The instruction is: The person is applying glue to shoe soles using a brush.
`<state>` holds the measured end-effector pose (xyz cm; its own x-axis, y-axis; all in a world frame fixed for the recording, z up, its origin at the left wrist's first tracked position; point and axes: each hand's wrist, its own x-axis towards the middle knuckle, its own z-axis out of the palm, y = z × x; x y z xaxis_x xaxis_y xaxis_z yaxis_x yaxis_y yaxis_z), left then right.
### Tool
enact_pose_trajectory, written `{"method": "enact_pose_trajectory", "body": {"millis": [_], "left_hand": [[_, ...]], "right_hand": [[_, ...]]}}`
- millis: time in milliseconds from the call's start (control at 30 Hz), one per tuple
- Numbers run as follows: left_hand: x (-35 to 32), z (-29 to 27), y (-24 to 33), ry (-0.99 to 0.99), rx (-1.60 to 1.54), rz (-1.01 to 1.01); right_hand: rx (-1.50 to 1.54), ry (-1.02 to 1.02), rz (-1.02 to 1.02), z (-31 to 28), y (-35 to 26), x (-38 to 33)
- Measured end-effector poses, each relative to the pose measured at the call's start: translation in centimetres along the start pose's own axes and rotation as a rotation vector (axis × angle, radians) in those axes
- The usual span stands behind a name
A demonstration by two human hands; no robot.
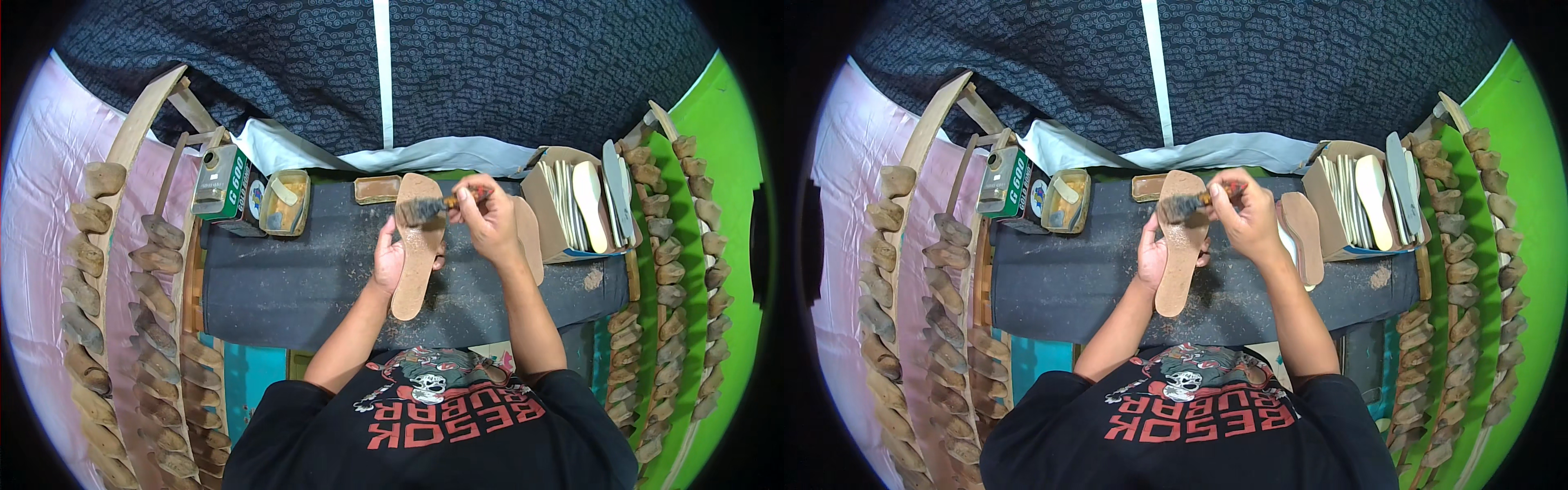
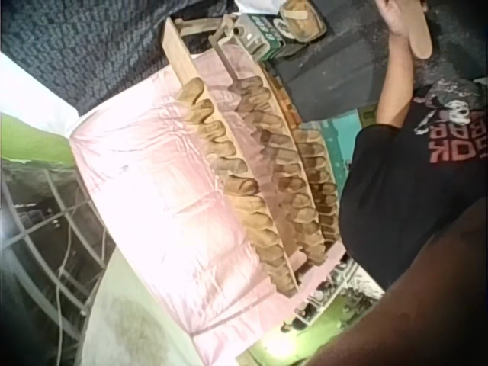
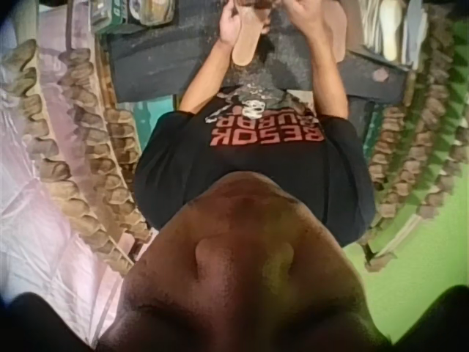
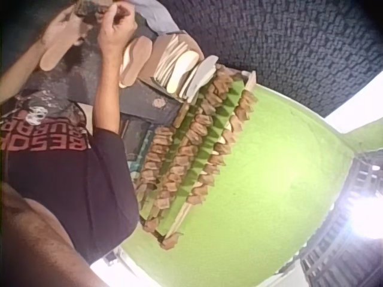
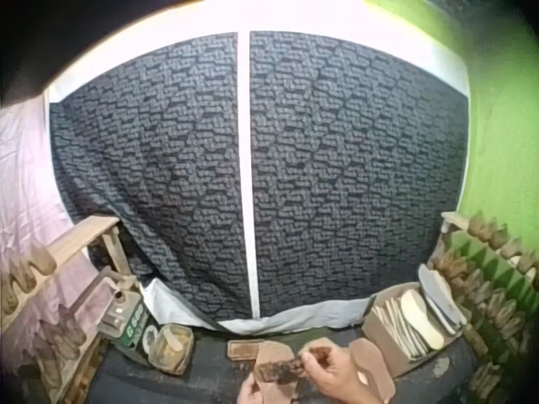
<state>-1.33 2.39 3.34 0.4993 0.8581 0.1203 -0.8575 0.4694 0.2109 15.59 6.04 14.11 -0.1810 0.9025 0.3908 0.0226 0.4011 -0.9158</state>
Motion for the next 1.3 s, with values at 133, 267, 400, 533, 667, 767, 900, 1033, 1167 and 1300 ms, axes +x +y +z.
{"method": "enact_pose_trajectory", "body": {"millis": [133, 267, 400, 533, 667, 767, 900, 1033, 1167, 1300], "left_hand": [[-0.4, 0.1, 0.6, 0.066, 0.088, 0.006], [0.2, -0.1, 0.3, 0.028, 0.07, -0.011], [0.2, 0.1, -0.5, 0.052, 0.033, -0.02], [0.0, 0.3, -0.1, 0.099, 0.052, 0.012], [0.1, -0.2, 0.4, 0.152, 0.064, 0.024], [0.0, -0.6, -0.2, 0.068, 0.052, 0.015], [0.0, -0.5, -0.4, 0.007, 0.061, 0.04], [-0.3, 0.7, 0.7, 0.215, 0.087, 0.076], [-0.4, -0.5, 0.8, 0.094, 0.119, 0.065], [-0.2, -0.9, 0.9, 0.072, 0.209, 0.129]], "right_hand": [[-0.075, -0.145, 0.047, -0.8, -0.7, -1.9], [-0.029, -0.035, -0.001, -0.3, -0.7, -0.6], [-0.01, 0.051, -0.049, 0.3, -0.4, 0.3], [-0.011, -0.066, 0.023, -0.5, -0.5, -1.8], [-0.042, -0.123, 0.065, -0.4, -0.8, -1.7], [0.017, -0.029, 0.018, 0.5, -0.1, -0.1], [-0.02, -0.024, -0.05, 1.1, -0.5, 0.0], [-0.03, -0.158, 0.121, 0.2, 0.1, -1.3], [0.003, -0.003, 0.027, 0.7, 0.2, -0.3], [-0.034, 0.059, -0.036, 0.9, 0.3, 0.1]]}}
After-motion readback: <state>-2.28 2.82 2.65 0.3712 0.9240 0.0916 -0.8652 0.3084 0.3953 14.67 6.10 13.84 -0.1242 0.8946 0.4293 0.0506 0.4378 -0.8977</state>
